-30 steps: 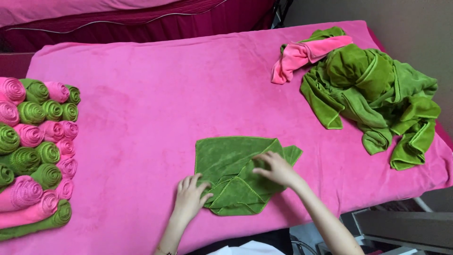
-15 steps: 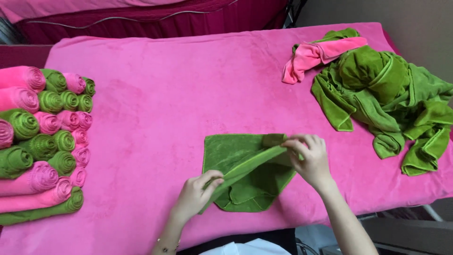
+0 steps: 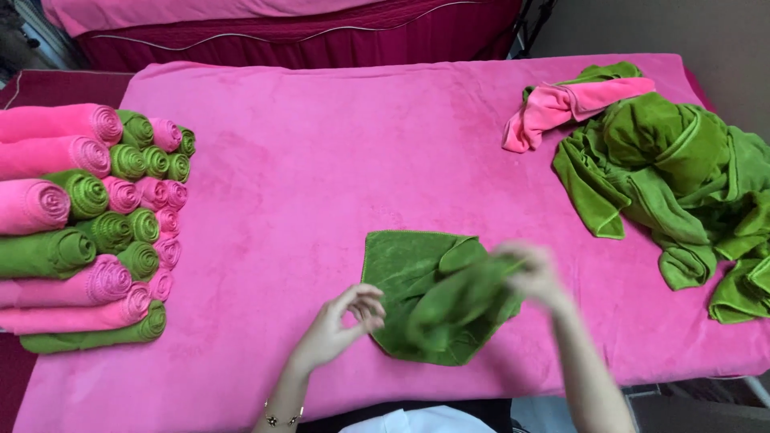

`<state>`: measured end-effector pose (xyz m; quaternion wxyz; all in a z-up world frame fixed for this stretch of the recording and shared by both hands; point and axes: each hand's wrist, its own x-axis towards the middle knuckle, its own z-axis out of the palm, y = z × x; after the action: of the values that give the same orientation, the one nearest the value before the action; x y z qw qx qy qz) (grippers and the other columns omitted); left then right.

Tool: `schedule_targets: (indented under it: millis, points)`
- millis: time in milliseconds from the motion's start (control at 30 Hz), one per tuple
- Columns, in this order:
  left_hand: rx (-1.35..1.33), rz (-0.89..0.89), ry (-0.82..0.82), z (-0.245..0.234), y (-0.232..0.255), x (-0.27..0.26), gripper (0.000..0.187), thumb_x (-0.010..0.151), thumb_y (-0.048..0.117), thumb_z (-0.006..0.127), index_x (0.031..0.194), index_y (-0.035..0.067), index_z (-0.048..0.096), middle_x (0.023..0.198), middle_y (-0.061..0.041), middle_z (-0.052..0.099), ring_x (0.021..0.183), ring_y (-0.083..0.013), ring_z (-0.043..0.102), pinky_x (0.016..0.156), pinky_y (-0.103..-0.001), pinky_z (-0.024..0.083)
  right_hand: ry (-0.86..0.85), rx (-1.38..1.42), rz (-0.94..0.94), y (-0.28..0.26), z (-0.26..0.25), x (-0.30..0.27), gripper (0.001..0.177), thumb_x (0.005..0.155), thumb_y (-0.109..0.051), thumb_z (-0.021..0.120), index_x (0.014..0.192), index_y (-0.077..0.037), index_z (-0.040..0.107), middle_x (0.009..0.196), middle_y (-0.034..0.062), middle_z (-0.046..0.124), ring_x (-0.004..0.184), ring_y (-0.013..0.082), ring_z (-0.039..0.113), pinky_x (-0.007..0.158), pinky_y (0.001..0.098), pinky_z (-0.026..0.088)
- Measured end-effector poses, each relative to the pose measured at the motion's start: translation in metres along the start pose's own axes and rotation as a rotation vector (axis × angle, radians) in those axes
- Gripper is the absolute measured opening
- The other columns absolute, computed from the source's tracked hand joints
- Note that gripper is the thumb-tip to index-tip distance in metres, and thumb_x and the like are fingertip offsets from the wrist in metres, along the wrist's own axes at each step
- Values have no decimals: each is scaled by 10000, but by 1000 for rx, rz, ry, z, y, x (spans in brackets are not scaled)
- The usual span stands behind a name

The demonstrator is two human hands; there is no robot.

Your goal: Folding and rolling towels into decorative rose shapes on a spa treatment table.

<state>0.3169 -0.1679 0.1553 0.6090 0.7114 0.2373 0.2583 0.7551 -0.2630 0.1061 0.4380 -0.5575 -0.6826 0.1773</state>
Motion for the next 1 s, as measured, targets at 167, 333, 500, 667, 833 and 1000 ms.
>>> schedule_targets:
  millis: [167, 333, 500, 667, 833, 1000]
  points:
    - [679, -151, 91, 13, -83, 3, 442, 961, 499, 648, 1301, 217, 671, 1351, -42, 654, 1292, -252, 571, 1118, -468, 428, 719, 51, 268, 48, -125, -19, 316, 928, 47, 639, 1192, -126, 632, 1154, 34, 677, 1046, 140, 641, 938, 290, 563]
    - [875, 15, -98, 106, -99, 11, 660, 829, 695, 754, 1295, 233, 686, 1438, -146, 551, 1324, -367, 491, 1058, -616, 406, 797, -50, 398, 127, -140, -85, 310, 947, 83, 571, 1119, -166, 640, 1078, -11, 654, 1002, 91, 594, 923, 240, 497]
    - [1012, 419, -194, 149, -191, 17, 209, 855, 20, 760, 1056, 76, 735, 1074, -114, 725, 979, -285, 650, 838, -421, 523, 625, 100, 494, 94, -121, -86, 293, 1005, -10, 513, 1232, -124, 660, 1211, 62, 725, 1096, 119, 667, 948, 248, 538]
    - [1303, 278, 289, -51, -198, 32, 184, 818, 94, 621, 955, 183, 707, 804, -66, 697, 685, -316, 659, 597, -499, 495, 669, 276, 590, 101, -142, -106, 200, 1072, -167, 623, 1257, -148, 697, 1164, 5, 711, 1048, 114, 654, 933, 250, 535]
    - [1691, -430, 551, -138, -124, 10, 351, 909, 218, 562, 1241, 270, 665, 1125, -80, 652, 1093, -364, 610, 996, -573, 452, 448, 401, 551, 38, -94, -99, 387, 901, -278, 766, 1211, -48, 734, 1087, 124, 758, 999, 221, 710, 856, 344, 576]
    - [716, 250, -240, 6, 13, 52, 979, 780, 722, 724, 1598, 275, 426, 1661, -114, 383, 1549, -396, 249, 1196, -726, 54, -302, 499, 75, -107, -19, -38, 419, 986, -463, 677, 1064, -88, 846, 1003, 93, 872, 885, 204, 845, 747, 330, 699]
